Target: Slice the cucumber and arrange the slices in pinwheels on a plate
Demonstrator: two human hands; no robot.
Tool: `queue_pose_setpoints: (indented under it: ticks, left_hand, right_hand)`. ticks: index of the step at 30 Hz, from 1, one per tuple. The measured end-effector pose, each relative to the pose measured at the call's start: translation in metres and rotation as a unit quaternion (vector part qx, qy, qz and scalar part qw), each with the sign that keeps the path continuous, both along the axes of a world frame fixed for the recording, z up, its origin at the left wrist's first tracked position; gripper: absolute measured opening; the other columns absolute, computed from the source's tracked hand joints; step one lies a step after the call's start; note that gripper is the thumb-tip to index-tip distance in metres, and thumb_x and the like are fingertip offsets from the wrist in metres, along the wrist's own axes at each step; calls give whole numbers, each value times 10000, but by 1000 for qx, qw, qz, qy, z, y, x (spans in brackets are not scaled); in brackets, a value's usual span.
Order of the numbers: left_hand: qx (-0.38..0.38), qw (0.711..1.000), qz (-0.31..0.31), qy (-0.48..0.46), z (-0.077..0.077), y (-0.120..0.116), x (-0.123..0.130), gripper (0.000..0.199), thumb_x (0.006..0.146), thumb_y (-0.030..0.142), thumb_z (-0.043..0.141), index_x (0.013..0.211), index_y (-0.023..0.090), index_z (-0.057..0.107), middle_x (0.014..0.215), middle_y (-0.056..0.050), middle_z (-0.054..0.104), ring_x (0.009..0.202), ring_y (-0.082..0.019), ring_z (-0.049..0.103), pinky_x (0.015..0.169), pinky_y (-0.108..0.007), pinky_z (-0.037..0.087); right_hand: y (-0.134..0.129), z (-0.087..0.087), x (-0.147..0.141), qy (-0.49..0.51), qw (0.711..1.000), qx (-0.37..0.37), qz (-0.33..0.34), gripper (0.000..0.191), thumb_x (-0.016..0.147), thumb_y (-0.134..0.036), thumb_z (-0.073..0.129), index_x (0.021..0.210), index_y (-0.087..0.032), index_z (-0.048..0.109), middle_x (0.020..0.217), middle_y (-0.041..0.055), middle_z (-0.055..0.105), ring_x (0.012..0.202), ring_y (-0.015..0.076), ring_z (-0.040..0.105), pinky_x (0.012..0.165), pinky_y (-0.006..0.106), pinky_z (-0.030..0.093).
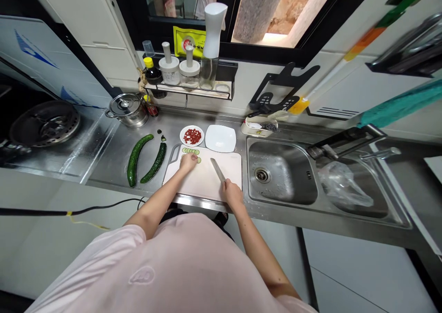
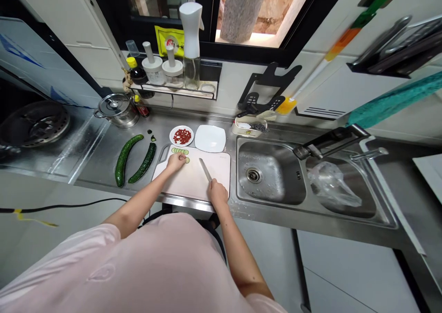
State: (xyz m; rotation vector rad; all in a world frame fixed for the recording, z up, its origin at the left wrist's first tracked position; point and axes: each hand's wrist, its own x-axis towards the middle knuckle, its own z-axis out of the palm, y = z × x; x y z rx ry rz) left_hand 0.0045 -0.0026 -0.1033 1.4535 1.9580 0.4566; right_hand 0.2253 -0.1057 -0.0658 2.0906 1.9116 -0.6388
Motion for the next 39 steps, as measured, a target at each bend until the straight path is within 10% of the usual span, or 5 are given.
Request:
queue_pose_setpoints:
  ticks: [39]
  left_hand:
    - [35, 998, 14, 43, -20, -34, -11, 153, 768, 336, 593, 840, 203, 614, 752, -21, 647, 733, -157, 593, 655, -232, 375]
  right_hand:
    - [-9, 5, 1, -6, 997, 8, 73, 345, 979, -354, 264, 1084, -188, 547, 938, 113, 659, 881, 214, 632, 725, 282, 404]
